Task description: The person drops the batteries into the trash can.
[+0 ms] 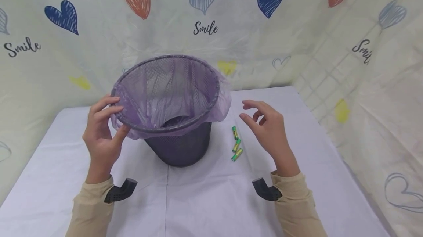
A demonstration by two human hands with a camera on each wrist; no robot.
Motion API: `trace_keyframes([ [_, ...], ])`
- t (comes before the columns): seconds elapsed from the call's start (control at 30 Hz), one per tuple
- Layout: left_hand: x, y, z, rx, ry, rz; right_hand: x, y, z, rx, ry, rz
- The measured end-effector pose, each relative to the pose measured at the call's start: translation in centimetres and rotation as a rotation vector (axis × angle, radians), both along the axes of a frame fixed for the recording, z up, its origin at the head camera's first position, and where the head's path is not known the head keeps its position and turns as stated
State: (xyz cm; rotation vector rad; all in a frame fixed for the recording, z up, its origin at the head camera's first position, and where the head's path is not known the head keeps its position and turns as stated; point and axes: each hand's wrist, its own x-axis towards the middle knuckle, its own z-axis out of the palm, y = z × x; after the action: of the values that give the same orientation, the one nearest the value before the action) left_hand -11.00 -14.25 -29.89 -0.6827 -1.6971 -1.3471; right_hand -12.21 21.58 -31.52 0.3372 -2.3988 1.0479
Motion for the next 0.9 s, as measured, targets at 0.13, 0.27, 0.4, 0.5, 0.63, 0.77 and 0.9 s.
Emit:
trace_keyframes([
  [0.13, 0.0, 0.1, 0.0, -0.001, 0.010, 0.008, -0.1, 0.3, -0.4, 0.004, -0.016, 0.019],
  [0.27, -0.1, 0.1, 0.0, 0.002, 0.020, 0.007, -0.2, 0.4, -0.5, 0.019, -0.020, 0.034],
  [0.4, -0.2, 0.1, 0.1, -0.003, 0.015, 0.007, -0.3, 0.5, -0.8, 0.030, -0.052, 0.037],
  [0.5, -0.2, 0.1, 0.2, -0.003, 0.012, 0.004, -0.5, 0.6, -1.0, 0.044, -0.076, 0.040],
  [0.63, 0.0, 0.0, 0.2, -0.006, 0.011, 0.015, -0.8, 0.6, -1.3, 0.067, -0.100, 0.055],
  [0.77, 0.1, -0.1, 0.2, -0.012, 0.007, 0.021, -1.0, 0.6, -1.4, 0.079, -0.121, 0.068],
  [0.9, 0.2, -0.1, 0.2, -0.029, 0.004, 0.020, -1.1, 0.7, -1.7, 0.085, -0.162, 0.075],
])
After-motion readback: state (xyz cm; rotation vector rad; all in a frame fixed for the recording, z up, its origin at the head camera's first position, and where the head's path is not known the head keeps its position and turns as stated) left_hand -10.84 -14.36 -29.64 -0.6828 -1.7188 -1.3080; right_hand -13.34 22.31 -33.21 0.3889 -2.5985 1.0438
